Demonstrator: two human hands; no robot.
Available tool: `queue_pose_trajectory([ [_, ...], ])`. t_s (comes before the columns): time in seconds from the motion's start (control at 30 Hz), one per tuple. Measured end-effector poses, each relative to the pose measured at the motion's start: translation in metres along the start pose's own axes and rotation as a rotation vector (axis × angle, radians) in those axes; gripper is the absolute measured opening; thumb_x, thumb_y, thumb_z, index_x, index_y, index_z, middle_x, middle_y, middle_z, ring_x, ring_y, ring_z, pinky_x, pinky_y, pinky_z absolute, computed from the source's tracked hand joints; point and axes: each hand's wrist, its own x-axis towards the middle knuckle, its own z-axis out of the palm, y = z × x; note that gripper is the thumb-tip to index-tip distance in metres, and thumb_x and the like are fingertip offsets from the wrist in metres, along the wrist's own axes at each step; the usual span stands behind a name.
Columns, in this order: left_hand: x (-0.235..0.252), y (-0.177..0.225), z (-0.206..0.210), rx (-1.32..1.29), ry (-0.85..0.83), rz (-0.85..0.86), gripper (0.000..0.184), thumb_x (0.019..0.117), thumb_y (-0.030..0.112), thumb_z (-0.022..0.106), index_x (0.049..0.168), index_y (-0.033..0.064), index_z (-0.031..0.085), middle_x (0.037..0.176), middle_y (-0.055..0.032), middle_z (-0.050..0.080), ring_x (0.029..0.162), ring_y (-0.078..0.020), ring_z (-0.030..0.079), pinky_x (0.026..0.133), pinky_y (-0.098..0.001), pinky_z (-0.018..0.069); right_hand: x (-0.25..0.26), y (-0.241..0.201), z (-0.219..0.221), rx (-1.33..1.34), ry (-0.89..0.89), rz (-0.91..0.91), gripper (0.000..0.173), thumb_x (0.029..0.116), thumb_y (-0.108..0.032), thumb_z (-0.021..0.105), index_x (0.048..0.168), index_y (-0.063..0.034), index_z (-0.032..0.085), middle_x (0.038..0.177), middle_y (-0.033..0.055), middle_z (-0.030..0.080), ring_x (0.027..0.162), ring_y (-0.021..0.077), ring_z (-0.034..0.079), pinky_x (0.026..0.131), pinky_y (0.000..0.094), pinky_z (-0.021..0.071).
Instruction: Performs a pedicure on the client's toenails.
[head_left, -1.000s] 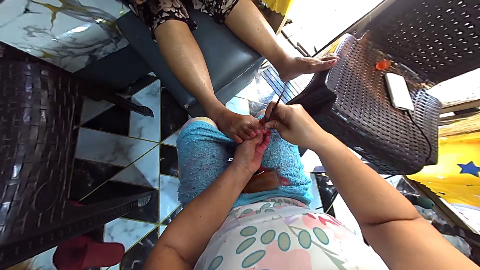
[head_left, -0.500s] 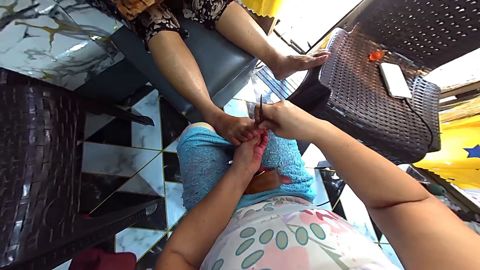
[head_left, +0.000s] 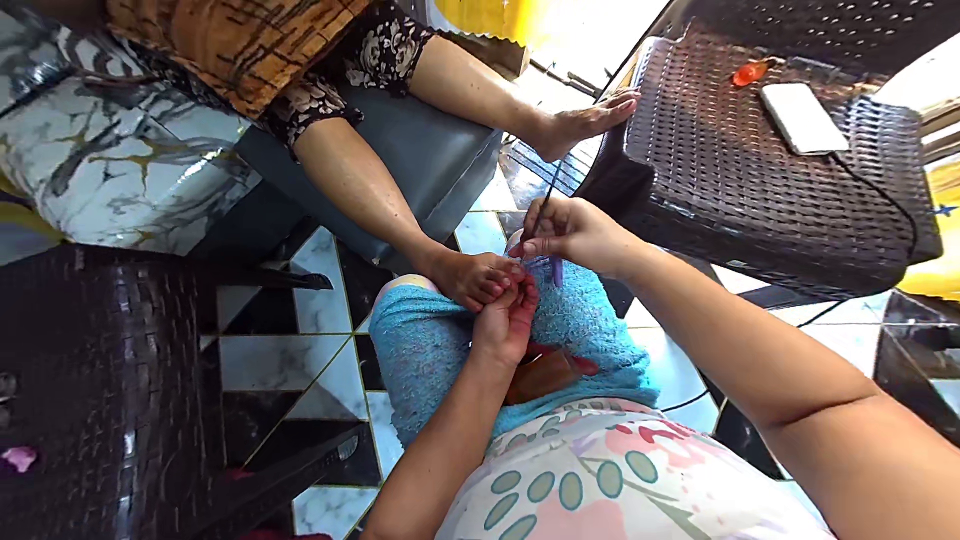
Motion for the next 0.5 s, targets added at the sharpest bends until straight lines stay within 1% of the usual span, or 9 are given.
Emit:
queue_pose_trajectory([
  [0.07,-0.001,0.000,0.000,-0.005,-0.002,0.004,0.018,0.1067,0.002,0.040,0.102,0.0033,0.058,0.087,-0.0082,0.065,0.078,-0.0170,0.068,0.080,-0.0281,0.0591,-0.006,0.003,0.009,0.160,0.126,0.090,0.017,0.0904,0.006,0.071,0.102,0.0011,0.059,0.085,0.0100,0.073,0.076,0.0149,0.073,0.075,0.0307,0.0617],
  [0.1,-0.003,0.000,0.001,-0.010,0.002,0.008,0.019,0.1070,0.003,0.040,0.102,0.0030,0.058,0.087,-0.0085,0.066,0.079,-0.0173,0.068,0.080,-0.0283,0.0592,-0.009,0.004,0.015,0.218,0.178,0.129,0.018,0.0908,0.008,0.070,0.102,0.0012,0.058,0.085,0.0102,0.072,0.076,0.0162,0.073,0.076,0.0322,0.0629],
  [0.17,-0.005,0.001,0.001,-0.030,0.010,0.012,0.021,0.1076,0.004,0.039,0.100,0.0022,0.059,0.087,-0.0098,0.067,0.079,-0.0187,0.069,0.081,-0.0295,0.0597,-0.015,0.007,0.024,0.269,0.241,0.173,0.017,0.0922,0.007,0.069,0.103,-0.0007,0.058,0.085,0.0088,0.071,0.076,0.0149,0.073,0.077,0.0315,0.0627],
  [0.23,-0.008,0.003,0.000,-0.060,-0.010,0.001,0.025,0.1089,0.007,0.037,0.102,0.0014,0.060,0.089,-0.0115,0.068,0.082,-0.0205,0.071,0.083,-0.0310,0.0598,-0.019,0.009,0.029,0.278,0.266,0.173,0.018,0.0916,0.004,0.071,0.102,-0.0021,0.059,0.083,0.0082,0.071,0.072,0.0136,0.070,0.070,0.0296,0.0596],
  [0.3,-0.009,0.004,-0.001,-0.092,-0.032,-0.007,0.028,0.1101,0.010,0.035,0.102,0.0013,0.060,0.091,-0.0125,0.069,0.085,-0.0219,0.072,0.085,-0.0325,0.0599,-0.023,0.009,0.032,0.241,0.268,0.159,0.018,0.0909,0.000,0.074,0.100,-0.0038,0.059,0.079,0.0062,0.069,0.066,0.0110,0.065,0.061,0.0259,0.0537],
  [0.33,-0.010,0.004,-0.001,-0.104,-0.041,-0.008,0.029,0.1104,0.011,0.034,0.102,0.0019,0.060,0.091,-0.0124,0.070,0.086,-0.0222,0.072,0.086,-0.0327,0.0600,-0.024,0.009,0.033,0.213,0.265,0.150,0.018,0.0905,0.000,0.075,0.100,-0.0040,0.060,0.078,0.0053,0.068,0.064,0.0101,0.063,0.058,0.0248,0.0516],
  [0.4,-0.008,0.004,-0.002,-0.130,-0.061,-0.016,0.030,0.1102,0.011,0.035,0.100,0.0021,0.062,0.090,-0.0122,0.070,0.085,-0.0218,0.072,0.085,-0.0324,0.0599,-0.027,0.008,0.034,0.153,0.259,0.139,0.018,0.0906,-0.001,0.076,0.100,-0.0049,0.061,0.078,0.0037,0.069,0.065,0.0086,0.064,0.059,0.0238,0.0525],
  [0.5,-0.006,0.003,-0.005,-0.158,-0.077,-0.030,0.029,0.1087,0.006,0.034,0.098,0.0023,0.061,0.088,-0.0114,0.069,0.082,-0.0203,0.071,0.083,-0.0305,0.0601,-0.029,0.006,0.036,0.180,0.275,0.140,0.017,0.0912,-0.001,0.074,0.100,-0.0049,0.060,0.076,0.0032,0.068,0.064,0.0082,0.062,0.058,0.0233,0.0517],
])
